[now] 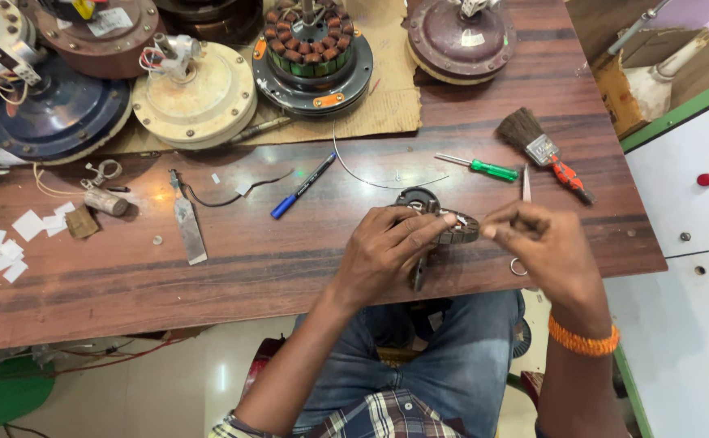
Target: The person sits at a workbench and rewinds a fan motor armature, pressing copper wire coils into the stator slots by hand and turning the armature to work around it. They continue fitting and seating the windings around the part throughout the clip.
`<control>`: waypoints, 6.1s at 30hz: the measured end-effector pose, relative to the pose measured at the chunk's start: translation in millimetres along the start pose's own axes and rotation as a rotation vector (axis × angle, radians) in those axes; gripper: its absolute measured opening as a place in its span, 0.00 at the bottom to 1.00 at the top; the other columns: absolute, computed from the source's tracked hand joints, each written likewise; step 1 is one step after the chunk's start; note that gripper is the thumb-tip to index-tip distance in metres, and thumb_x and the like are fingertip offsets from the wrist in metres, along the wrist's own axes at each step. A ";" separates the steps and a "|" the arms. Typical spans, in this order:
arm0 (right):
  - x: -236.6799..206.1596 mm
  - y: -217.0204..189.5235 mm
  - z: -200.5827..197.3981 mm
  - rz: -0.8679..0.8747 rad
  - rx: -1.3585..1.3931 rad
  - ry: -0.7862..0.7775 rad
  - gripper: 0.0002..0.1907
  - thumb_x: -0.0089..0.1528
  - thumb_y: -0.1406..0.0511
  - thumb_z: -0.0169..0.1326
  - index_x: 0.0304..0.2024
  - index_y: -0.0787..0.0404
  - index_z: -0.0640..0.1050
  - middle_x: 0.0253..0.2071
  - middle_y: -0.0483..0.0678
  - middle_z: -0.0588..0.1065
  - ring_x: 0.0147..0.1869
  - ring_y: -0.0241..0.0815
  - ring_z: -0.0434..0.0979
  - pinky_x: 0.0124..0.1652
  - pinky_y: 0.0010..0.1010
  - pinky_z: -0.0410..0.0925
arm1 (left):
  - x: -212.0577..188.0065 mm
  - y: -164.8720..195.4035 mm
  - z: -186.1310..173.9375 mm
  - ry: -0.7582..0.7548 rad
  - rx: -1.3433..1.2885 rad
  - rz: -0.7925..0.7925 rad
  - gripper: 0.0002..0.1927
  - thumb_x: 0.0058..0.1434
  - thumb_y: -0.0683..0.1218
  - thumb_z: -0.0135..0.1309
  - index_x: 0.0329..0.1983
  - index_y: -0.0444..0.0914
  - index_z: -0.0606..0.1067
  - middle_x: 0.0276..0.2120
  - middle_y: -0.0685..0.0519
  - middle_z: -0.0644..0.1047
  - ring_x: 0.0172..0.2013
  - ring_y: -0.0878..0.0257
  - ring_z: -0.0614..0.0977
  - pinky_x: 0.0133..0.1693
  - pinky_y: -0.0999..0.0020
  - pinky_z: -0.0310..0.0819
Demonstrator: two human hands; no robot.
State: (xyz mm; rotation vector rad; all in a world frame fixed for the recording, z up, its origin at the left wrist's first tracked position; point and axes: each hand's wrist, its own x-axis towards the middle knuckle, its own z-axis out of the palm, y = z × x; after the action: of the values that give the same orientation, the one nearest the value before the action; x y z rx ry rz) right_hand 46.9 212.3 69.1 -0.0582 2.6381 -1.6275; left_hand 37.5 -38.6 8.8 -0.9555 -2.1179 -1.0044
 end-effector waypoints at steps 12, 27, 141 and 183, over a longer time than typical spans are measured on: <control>-35.7 -27.2 35.7 -0.129 -0.350 0.159 0.08 0.57 0.67 0.66 0.39 0.60 0.84 0.16 0.47 0.58 0.21 0.34 0.52 0.23 0.29 0.52 | 10.2 0.2 -8.7 -0.063 -0.112 -0.104 0.28 0.55 0.42 0.66 0.60 0.45 0.76 0.45 0.57 0.82 0.45 0.58 0.80 0.47 0.61 0.75; -58.8 22.3 95.8 -0.295 -0.355 0.325 0.04 0.62 0.74 0.56 0.40 0.64 0.80 0.25 0.54 0.77 0.25 0.45 0.78 0.28 0.35 0.67 | -0.7 1.5 -22.3 -0.183 -0.064 0.003 0.26 0.64 0.46 0.59 0.67 0.48 0.74 0.56 0.60 0.80 0.49 0.61 0.79 0.53 0.63 0.75; -22.7 -46.5 48.3 -0.577 -0.494 0.008 0.07 0.62 0.67 0.60 0.39 0.63 0.78 0.37 0.53 0.78 0.39 0.54 0.80 0.35 0.40 0.70 | -46.6 63.6 47.9 0.370 -0.478 -0.695 0.06 0.61 0.41 0.64 0.32 0.35 0.77 0.20 0.56 0.74 0.21 0.72 0.71 0.25 0.74 0.62; -24.1 -37.1 54.4 -0.039 -0.439 0.146 0.08 0.57 0.64 0.64 0.38 0.61 0.83 0.19 0.49 0.75 0.18 0.37 0.66 0.22 0.32 0.61 | 13.9 -19.4 -3.0 -0.058 -0.109 -0.048 0.21 0.56 0.43 0.66 0.54 0.42 0.78 0.49 0.54 0.82 0.52 0.56 0.84 0.53 0.60 0.78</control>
State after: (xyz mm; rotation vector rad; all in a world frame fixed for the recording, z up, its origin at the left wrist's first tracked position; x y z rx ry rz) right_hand 74.4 148.4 78.2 -0.0039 3.0730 -1.0675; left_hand 14.7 -45.1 13.4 -1.0014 -2.1609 -1.1386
